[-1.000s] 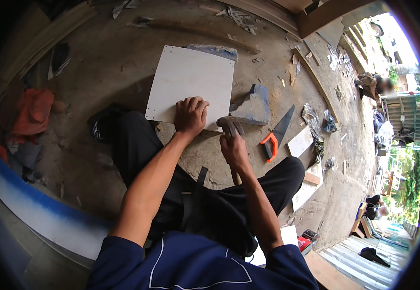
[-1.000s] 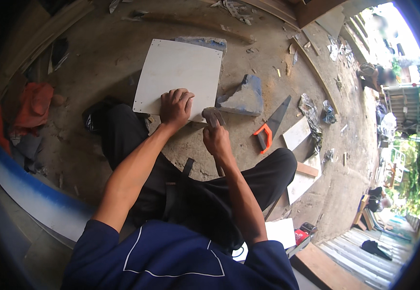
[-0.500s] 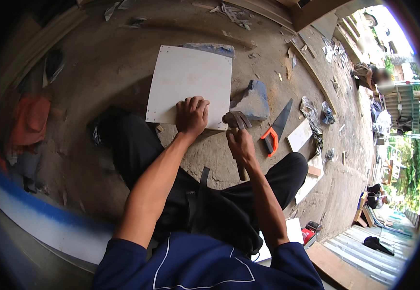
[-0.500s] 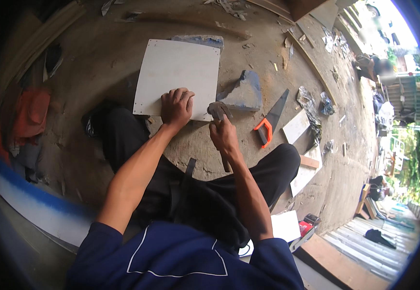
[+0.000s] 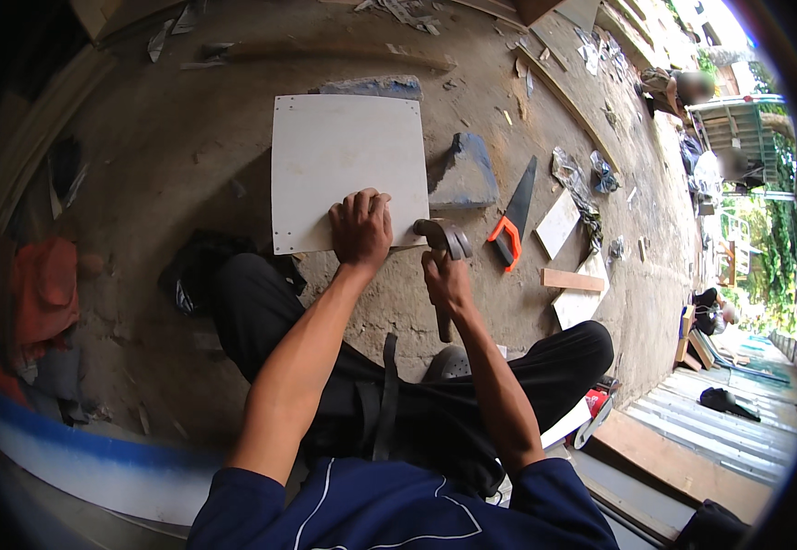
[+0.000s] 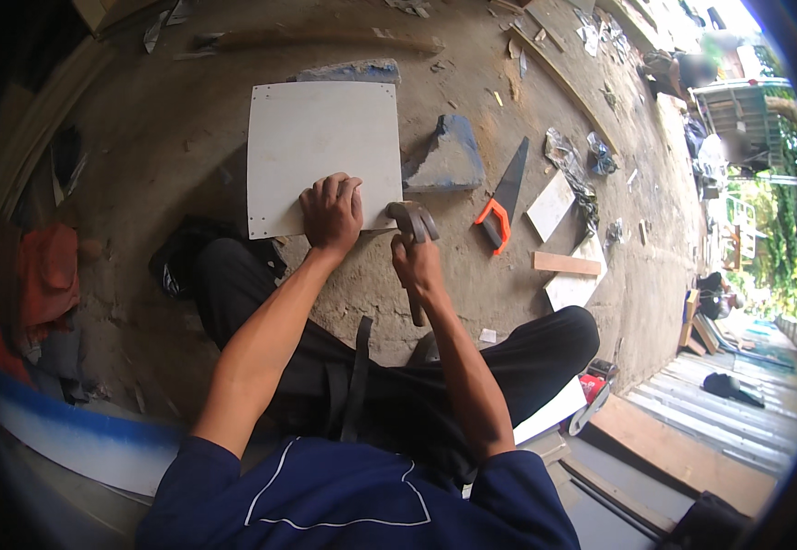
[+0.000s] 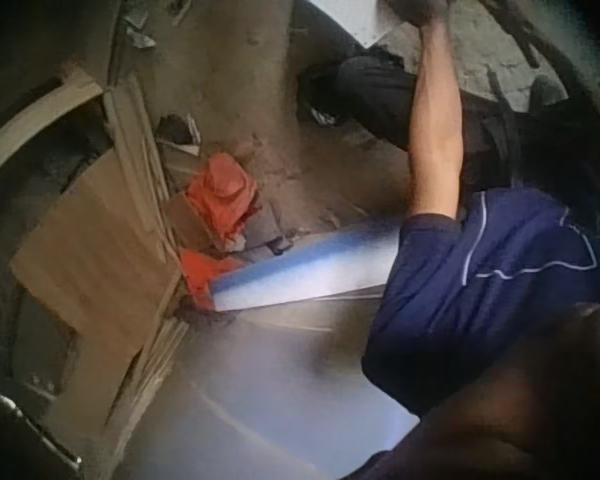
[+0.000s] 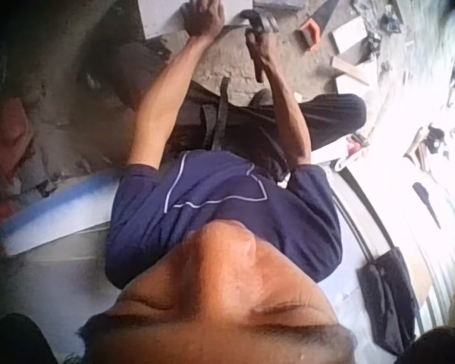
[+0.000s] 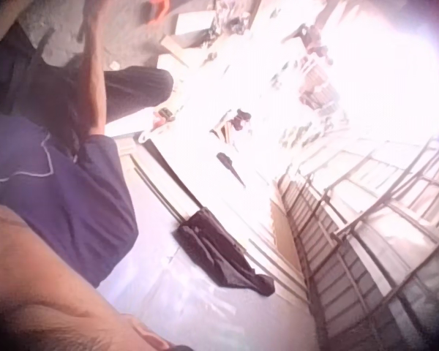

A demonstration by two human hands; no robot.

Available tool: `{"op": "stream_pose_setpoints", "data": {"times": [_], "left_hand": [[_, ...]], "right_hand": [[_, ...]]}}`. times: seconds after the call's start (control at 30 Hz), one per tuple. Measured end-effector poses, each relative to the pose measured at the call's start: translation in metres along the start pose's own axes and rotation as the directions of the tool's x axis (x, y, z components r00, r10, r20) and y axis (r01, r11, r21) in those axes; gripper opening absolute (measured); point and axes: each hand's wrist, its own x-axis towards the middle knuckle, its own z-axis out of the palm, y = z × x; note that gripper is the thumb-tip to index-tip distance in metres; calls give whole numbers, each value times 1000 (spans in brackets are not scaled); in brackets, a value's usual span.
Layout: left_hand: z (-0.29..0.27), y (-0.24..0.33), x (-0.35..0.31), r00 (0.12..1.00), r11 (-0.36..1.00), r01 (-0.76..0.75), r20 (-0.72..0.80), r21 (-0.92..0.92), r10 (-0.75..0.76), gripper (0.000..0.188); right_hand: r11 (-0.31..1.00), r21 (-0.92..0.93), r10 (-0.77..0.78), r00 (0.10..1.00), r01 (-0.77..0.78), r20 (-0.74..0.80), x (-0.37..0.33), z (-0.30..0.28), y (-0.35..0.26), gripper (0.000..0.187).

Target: The person sits on the floor and uses a hand saw to cut a small wooden block. They then use a hammer to drive nails into the block and attach it to a white rectangular board. The person continues hammering nails into different positions on the board to secure the wooden block.

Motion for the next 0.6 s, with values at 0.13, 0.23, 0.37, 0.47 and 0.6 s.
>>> {"op": "stream_pose_setpoints", "data": {"times": [0.13, 0.23, 0.37, 0.47, 0.6], "left_hand": [[-1, -4, 0, 1000, 1000, 6, 16, 18, -6, 19], [2, 0, 0, 1000, 1000, 3, 11, 6, -4, 19], [-3, -4, 0, 999, 1000, 17, 41, 9, -17, 18], [-2, -1, 1, 999, 1000, 6, 40, 3, -7, 19], [-1, -4, 2, 999, 1000, 4, 44, 22, -5, 19]], "right_hand": [[997, 45, -59, 995, 63, -84, -6, 1, -15, 37], [991, 9, -129, 981, 132, -145, -3, 14, -4, 39], [998, 50, 30, 998, -27, -54, -6, 10, -25, 40], [994, 59, -77, 981, 89, -181, -15, 20, -4, 40], [998, 34, 62, 995, -59, -81, -12, 16, -19, 40]]}}
